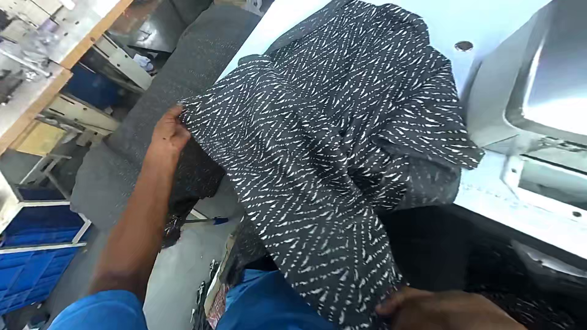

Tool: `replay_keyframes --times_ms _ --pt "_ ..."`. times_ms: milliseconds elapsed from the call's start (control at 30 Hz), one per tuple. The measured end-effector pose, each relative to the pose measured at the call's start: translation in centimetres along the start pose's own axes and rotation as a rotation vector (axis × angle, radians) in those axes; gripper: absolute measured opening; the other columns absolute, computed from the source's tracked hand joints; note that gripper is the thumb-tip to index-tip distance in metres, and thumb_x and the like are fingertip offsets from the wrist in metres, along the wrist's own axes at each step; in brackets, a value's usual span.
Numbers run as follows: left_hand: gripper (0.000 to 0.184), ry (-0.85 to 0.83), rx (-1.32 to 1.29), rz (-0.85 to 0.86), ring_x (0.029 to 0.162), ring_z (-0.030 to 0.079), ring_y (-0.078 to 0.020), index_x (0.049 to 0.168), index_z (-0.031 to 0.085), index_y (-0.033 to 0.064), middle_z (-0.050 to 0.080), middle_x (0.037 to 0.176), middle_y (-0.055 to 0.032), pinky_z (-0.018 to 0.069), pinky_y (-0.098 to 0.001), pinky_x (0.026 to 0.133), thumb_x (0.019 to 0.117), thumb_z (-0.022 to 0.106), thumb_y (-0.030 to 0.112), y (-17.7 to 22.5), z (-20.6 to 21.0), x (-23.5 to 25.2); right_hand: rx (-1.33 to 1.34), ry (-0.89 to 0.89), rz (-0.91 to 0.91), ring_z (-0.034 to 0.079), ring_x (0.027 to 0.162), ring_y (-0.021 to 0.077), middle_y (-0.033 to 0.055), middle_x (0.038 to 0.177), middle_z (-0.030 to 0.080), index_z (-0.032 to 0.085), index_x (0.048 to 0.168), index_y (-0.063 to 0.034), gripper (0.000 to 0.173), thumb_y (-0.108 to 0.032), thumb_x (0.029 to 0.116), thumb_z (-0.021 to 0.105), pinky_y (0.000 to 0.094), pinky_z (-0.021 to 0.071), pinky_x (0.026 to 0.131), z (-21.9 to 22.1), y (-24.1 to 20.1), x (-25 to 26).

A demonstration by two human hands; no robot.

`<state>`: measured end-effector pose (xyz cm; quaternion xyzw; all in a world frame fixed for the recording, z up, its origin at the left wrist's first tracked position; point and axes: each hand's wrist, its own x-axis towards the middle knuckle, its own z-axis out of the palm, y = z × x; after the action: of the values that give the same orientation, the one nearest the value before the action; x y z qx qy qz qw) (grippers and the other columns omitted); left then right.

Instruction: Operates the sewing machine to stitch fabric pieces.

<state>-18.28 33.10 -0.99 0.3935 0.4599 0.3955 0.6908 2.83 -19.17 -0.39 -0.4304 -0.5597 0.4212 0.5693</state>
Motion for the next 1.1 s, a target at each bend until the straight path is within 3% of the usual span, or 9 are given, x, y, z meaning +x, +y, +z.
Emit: replay_keyframes --times_ms 100,267,400,467,567,700,900,1033,1100 --pt "0.041 0.033 -0.008 0.020 0.109 0.068 -0.0208 0.138 0.050 0.0097 0.068 0.120 -0.0083 0.0579 -0.0443 0.094 0.1056 0.054 0.035 0.6 -0.6 0.7 0.013 -0.021 0.059 0.072 0.102 0.0191 0.0098 0.098 0.075 0.071 0.100 -0.0021 0.016 -0.017 0.0987 0.068 0.0433 0.0572 0.100 -0.1 0.3 0.8" --pt "0.029 0.014 -0.017 0.093 0.102 0.069 -0.0217 0.130 0.051 0.0102 0.068 0.113 -0.0091 0.0595 -0.0446 0.089 0.1032 0.058 0.018 0.7 -0.7 0.9 0.048 0.009 0.068 0.073 0.104 0.0196 0.0090 0.101 0.075 0.072 0.103 -0.0032 0.013 -0.015 0.0980 0.068 0.0451 0.0563 0.102 0.0 0.6 1.2" --pt "0.021 -0.061 0.018 0.199 0.099 0.070 -0.0202 0.122 0.053 0.0126 0.068 0.107 -0.0058 0.0607 -0.0438 0.086 0.1020 0.056 0.007 0.8 0.1 0.0 0.005 0.024 0.041 0.072 0.105 0.0177 0.0072 0.104 0.075 0.072 0.106 -0.0054 0.013 -0.014 0.1010 0.064 0.0436 0.0563 0.102 -0.2 0.8 2.1" --pt "0.015 -0.117 0.061 0.276 0.098 0.070 -0.0182 0.118 0.057 0.0128 0.069 0.105 -0.0040 0.0608 -0.0411 0.086 0.1036 0.057 0.013 1.1 0.2 -0.4 -0.027 0.055 0.026 0.072 0.103 0.0175 0.0069 0.105 0.075 0.074 0.107 -0.0064 0.013 -0.014 0.1013 0.065 0.0403 0.0591 0.097 -0.3 1.2 2.8" --pt "0.013 -0.185 0.172 0.406 0.093 0.070 -0.0137 0.109 0.063 0.0145 0.070 0.100 0.0001 0.0606 -0.0369 0.085 0.1053 0.058 0.026 1.7 0.7 -1.3 -0.111 0.159 0.021 0.071 0.098 0.0108 0.0025 0.103 0.074 0.075 0.106 -0.0103 0.011 -0.017 0.0996 0.069 0.0284 0.0603 0.087 0.0 1.9 4.1" --pt "0.016 -0.219 0.262 0.541 0.082 0.067 -0.0061 0.094 0.062 0.0187 0.068 0.087 0.0061 0.0588 -0.0266 0.077 0.1058 0.057 0.028 2.4 2.2 -3.2 -0.082 0.182 0.001 0.071 0.096 0.0122 0.0045 0.099 0.074 0.072 0.102 -0.0061 0.009 -0.014 0.0969 0.073 0.0297 0.0609 0.086 0.5 1.5 6.1" --pt "0.009 -0.289 0.284 0.550 0.078 0.068 -0.0047 0.108 0.065 0.0166 0.069 0.091 0.0061 0.0609 -0.0247 0.072 0.1054 0.057 0.021 1.3 4.4 -7.9 -0.128 0.133 -0.100 0.070 0.096 0.0117 0.0065 0.101 0.073 0.073 0.105 -0.0047 0.013 -0.014 0.1021 0.065 0.0280 0.0598 0.086 0.6 0.7 9.1" --pt "0.014 -0.403 0.370 0.663 0.080 0.064 -0.0037 0.105 0.066 0.0137 0.067 0.090 0.0061 0.0567 -0.0233 0.076 0.1066 0.054 0.021 0.0 6.4 -10.5 -0.327 0.229 -0.133 0.069 0.089 0.0067 0.0002 0.098 0.073 0.076 0.106 -0.0118 0.013 -0.020 0.1001 0.069 0.0231 0.0600 0.078 1.2 1.0 11.5" --pt "0.017 -0.446 0.398 0.701 0.080 0.064 -0.0033 0.104 0.068 0.0115 0.067 0.089 0.0057 0.0563 -0.0225 0.075 0.1072 0.053 0.019 0.0 7.4 -12.2 -0.306 0.118 -0.118 0.070 0.089 0.0079 0.0022 0.097 0.073 0.074 0.103 -0.0094 0.012 -0.020 0.1002 0.069 0.0247 0.0599 0.079 1.4 -0.5 12.8"
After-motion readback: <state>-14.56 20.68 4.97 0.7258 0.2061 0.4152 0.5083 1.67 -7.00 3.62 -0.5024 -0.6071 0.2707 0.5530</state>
